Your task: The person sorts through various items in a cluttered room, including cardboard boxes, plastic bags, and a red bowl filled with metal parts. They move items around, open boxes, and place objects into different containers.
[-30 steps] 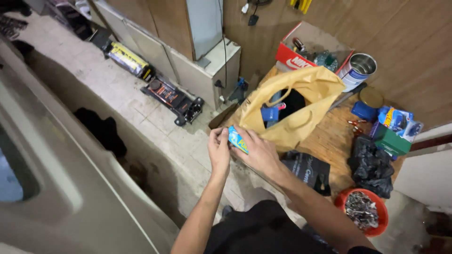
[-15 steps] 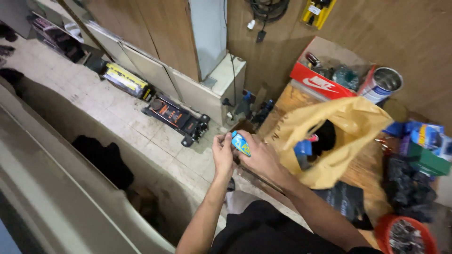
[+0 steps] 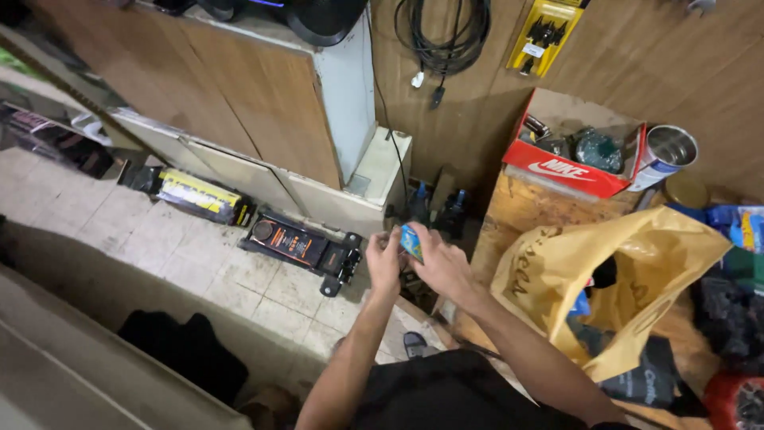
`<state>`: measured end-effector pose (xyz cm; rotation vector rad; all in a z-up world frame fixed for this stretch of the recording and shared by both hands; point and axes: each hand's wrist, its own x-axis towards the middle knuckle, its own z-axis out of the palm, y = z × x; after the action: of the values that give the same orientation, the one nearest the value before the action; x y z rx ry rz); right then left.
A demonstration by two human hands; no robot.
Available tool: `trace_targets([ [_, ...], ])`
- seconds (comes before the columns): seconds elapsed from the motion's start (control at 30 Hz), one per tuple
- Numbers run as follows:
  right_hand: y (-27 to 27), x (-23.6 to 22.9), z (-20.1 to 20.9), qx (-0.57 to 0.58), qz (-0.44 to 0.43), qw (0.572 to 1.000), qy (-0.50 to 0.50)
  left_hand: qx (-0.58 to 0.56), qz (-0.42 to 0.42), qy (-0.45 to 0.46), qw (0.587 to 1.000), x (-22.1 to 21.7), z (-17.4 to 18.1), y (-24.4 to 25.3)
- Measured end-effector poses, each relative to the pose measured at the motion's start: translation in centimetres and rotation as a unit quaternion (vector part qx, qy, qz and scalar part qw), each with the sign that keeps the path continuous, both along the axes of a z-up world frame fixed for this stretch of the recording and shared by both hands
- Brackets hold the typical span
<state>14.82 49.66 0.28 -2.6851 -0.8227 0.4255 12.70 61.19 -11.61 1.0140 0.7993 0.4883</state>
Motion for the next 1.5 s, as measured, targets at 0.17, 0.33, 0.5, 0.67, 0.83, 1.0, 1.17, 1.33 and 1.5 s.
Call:
trace_targets([
  [0.17,5.2,-0.7,-0.5,-0.011,-0.069,0.998,0.011,-0.035,-0.089,0.026,0.995,1.3,-2.3,5.9],
  [0.33,13.7,-3.4,-2.5,0.024,-0.117,0.992,0.034,0.005,-0.173,0.067,0.983,0.2,-5.2,15.3],
  [0.5,21.7,-5.5,0.3,0.061,-0.154,0.985,0.057,-0.061,-0.191,0.013,0.98,-0.5,-2.2,22.4],
  [0.67,27.5,-8.4,4.6,0.091,-0.159,0.983,0.032,-0.041,-0.224,0.004,0.974,-4.1,3.4,27.8],
  [0.83,30.3,-9.7,5.1,0.059,-0.164,0.984,0.033,0.014,-0.248,-0.032,0.968,-7.7,8.4,31.8],
  [1.0,31.2,-10.7,4.3,0.038,-0.16,0.986,-0.014,0.104,-0.297,-0.08,0.946,-8.7,8.1,33.7],
  [1.17,30.3,-11.4,4.5,0.046,-0.173,0.984,-0.022,0.315,-0.34,-0.025,0.886,-9.3,11.4,33.3],
  [1.33,28.7,-12.4,5.1,0.045,-0.2,0.979,-0.023,0.314,-0.355,-0.053,0.879,-9.1,11.9,31.3],
  [1.5,26.1,-12.9,4.1,0.029,-0.232,0.972,-0.02,0.35,-0.392,-0.07,0.848,-8.5,10.6,29.0],
])
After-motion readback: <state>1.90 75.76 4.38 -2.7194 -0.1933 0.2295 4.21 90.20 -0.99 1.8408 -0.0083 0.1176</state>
